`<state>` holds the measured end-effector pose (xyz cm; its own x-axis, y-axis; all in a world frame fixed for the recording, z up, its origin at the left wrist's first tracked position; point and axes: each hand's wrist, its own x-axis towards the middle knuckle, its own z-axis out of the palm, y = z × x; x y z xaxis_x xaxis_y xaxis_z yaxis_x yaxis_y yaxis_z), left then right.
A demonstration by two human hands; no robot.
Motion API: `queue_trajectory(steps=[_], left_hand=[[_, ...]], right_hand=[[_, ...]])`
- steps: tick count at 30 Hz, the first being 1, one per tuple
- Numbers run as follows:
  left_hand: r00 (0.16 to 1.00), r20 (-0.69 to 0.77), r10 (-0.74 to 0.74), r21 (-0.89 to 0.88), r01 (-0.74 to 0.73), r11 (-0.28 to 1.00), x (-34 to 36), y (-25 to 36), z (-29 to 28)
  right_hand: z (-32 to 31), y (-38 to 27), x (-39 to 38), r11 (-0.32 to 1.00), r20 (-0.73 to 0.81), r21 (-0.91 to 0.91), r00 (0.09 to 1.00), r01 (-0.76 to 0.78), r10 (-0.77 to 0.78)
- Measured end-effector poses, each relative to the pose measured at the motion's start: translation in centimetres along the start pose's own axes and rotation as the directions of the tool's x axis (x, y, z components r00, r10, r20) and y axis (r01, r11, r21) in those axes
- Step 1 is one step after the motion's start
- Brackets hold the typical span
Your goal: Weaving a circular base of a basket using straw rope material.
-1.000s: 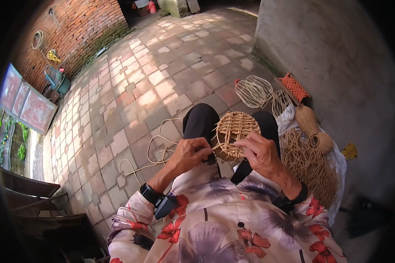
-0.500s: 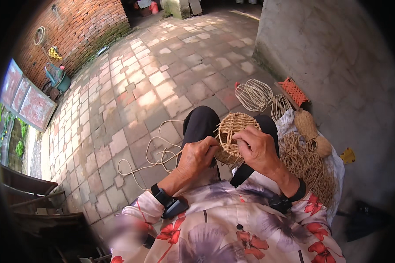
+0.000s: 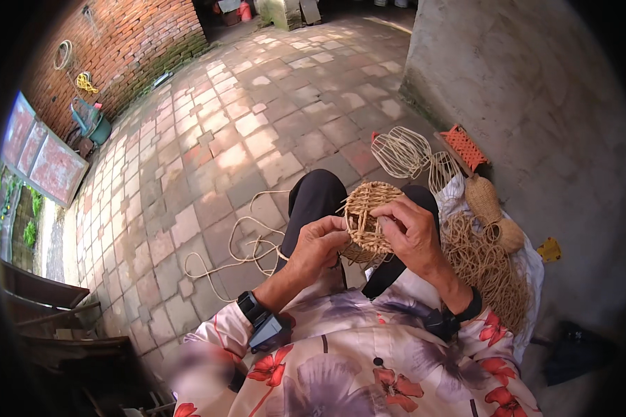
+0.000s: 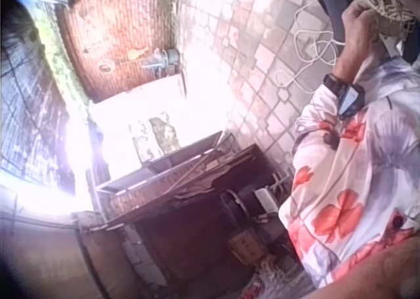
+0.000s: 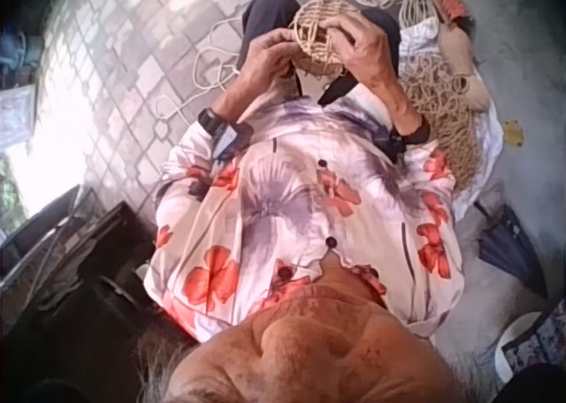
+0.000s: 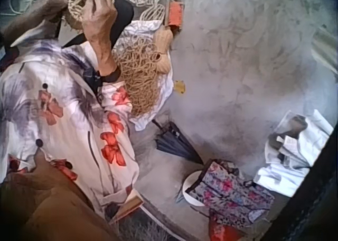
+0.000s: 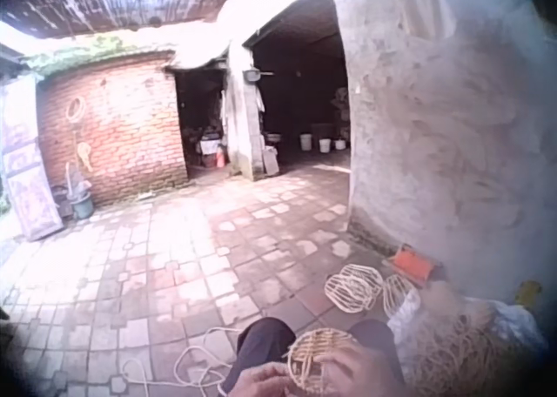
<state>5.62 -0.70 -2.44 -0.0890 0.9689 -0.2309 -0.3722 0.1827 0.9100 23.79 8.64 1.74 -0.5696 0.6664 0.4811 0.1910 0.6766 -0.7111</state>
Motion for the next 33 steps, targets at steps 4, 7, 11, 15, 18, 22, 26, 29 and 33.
queue_trajectory(steps=[4, 7, 11, 15, 18, 22, 26, 29, 33], left_hand=[[0.941, 0.276, -0.196, -0.487, 0.313, 0.815, 0.1, 0.1, -0.9], [0.909, 0.365, -0.202, -0.526, 0.380, 0.761, 0.2, -0.4, -0.9], [0.897, 0.404, -0.181, -0.503, 0.383, 0.774, 0.4, -0.4, -1.3], [0.987, 0.098, -0.126, -0.139, 0.139, 0.981, -0.5, 0.7, -0.5], [0.966, -0.129, 0.225, 0.343, -0.170, 0.924, -0.3, 0.5, -0.3], [0.922, -0.069, 0.380, 0.541, -0.285, 0.791, -0.5, 1.1, 0.3], [0.892, 0.037, 0.450, 0.692, -0.348, 0.632, -0.1, 1.4, 0.5], [0.788, 0.252, 0.561, 0.783, -0.507, 0.360, 0.1, 3.3, 1.6], [0.711, 0.532, 0.460, 0.783, -0.620, 0.051, 2.1, 4.8, 2.2]], right_hand=[[0.6, -0.3, 1.7, 0.997, 0.124, -0.033, 0.990, 0.067, -0.062], [1.1, 0.1, 2.9, 0.978, 0.199, -0.060, 0.963, 0.198, -0.183], [0.5, 0.1, 4.3, 0.940, 0.435, -0.162, 0.877, 0.300, -0.205], [0.8, -0.5, 4.9, 0.914, 0.516, -0.156, 0.820, 0.375, -0.248], [2.1, -0.1, 3.7, 0.946, 0.432, -0.048, 0.860, 0.321, -0.271], [2.5, -0.3, 3.5, 0.995, 0.449, -0.036, 0.891, 0.093, -0.067], [0.7, 0.1, 5.1, 0.989, 0.616, 0.032, 0.782, -0.145, 0.095], [-3.3, -2.2, 7.1, 0.868, 0.737, 0.270, 0.670, -0.416, 0.092], [-9.5, -7.3, 8.5, 0.746, 0.573, 0.570, 0.818, -0.345, -0.059]])
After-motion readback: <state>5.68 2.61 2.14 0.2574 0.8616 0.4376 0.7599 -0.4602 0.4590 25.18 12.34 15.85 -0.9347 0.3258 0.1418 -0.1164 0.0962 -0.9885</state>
